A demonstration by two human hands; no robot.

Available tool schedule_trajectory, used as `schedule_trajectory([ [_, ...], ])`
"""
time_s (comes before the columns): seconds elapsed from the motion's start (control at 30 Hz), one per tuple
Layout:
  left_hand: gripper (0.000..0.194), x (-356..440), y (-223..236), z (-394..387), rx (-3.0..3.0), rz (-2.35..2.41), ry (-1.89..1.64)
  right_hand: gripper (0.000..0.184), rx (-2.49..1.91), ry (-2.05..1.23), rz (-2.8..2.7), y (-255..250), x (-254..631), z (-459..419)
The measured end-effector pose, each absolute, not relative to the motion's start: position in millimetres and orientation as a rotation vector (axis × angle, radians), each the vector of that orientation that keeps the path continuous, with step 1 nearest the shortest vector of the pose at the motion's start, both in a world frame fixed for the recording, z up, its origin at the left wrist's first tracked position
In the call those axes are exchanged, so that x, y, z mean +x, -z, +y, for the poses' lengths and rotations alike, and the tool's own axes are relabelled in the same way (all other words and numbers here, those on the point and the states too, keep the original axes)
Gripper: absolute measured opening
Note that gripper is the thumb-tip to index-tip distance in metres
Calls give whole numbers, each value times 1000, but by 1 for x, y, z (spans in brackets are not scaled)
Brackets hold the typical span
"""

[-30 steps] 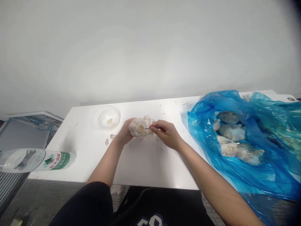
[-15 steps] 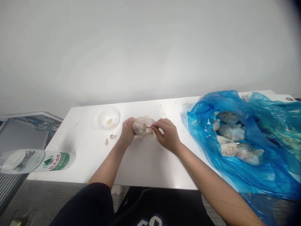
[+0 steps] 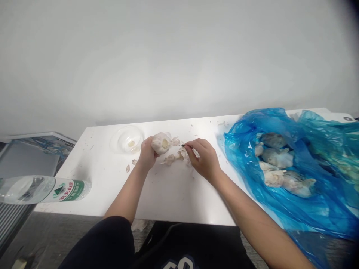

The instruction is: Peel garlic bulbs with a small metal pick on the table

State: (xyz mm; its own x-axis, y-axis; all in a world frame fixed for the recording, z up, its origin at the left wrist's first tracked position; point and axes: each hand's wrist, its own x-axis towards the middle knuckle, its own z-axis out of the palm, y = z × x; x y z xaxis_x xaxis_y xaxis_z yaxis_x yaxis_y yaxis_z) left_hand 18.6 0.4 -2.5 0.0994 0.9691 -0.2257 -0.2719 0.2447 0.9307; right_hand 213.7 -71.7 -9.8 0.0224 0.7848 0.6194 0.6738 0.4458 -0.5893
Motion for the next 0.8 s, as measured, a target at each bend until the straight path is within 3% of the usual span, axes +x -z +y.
schedule_trajectory([
  [0.3, 43, 21, -3, -9, 950, 991, -1048, 17, -1180, -336, -1710, 12, 210, -70],
  [0.8, 49, 26, -4, -11, 943, 1027, -1018, 15, -1187, -494, -1658, 11, 211, -69],
])
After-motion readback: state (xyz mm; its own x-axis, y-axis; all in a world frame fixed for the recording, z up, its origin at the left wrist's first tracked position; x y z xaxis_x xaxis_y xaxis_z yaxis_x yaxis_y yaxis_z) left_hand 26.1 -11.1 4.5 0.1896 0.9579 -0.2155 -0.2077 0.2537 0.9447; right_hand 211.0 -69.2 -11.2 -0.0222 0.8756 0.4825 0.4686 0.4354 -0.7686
